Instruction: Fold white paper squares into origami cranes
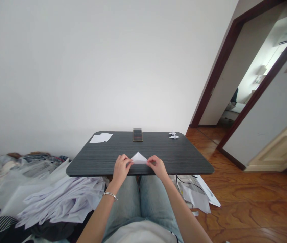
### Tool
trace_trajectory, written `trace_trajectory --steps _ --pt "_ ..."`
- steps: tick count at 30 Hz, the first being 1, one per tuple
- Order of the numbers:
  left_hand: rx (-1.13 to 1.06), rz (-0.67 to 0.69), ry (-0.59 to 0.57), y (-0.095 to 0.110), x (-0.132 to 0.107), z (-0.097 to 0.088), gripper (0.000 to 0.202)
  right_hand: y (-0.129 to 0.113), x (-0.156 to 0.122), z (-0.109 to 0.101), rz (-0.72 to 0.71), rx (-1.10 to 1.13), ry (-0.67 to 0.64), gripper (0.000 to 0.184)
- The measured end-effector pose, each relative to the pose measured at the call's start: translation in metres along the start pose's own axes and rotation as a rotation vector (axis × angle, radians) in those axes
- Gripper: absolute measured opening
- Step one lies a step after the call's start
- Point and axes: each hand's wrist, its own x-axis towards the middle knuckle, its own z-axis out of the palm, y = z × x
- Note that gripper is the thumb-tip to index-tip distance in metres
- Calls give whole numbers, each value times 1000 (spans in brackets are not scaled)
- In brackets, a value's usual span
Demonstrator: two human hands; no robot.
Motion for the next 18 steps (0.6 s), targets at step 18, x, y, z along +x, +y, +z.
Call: trace_trajectory --steps 18 --pt "-6 250 -318 -6 -17 9 31 11 -15 -2 -378 -450 -294 26"
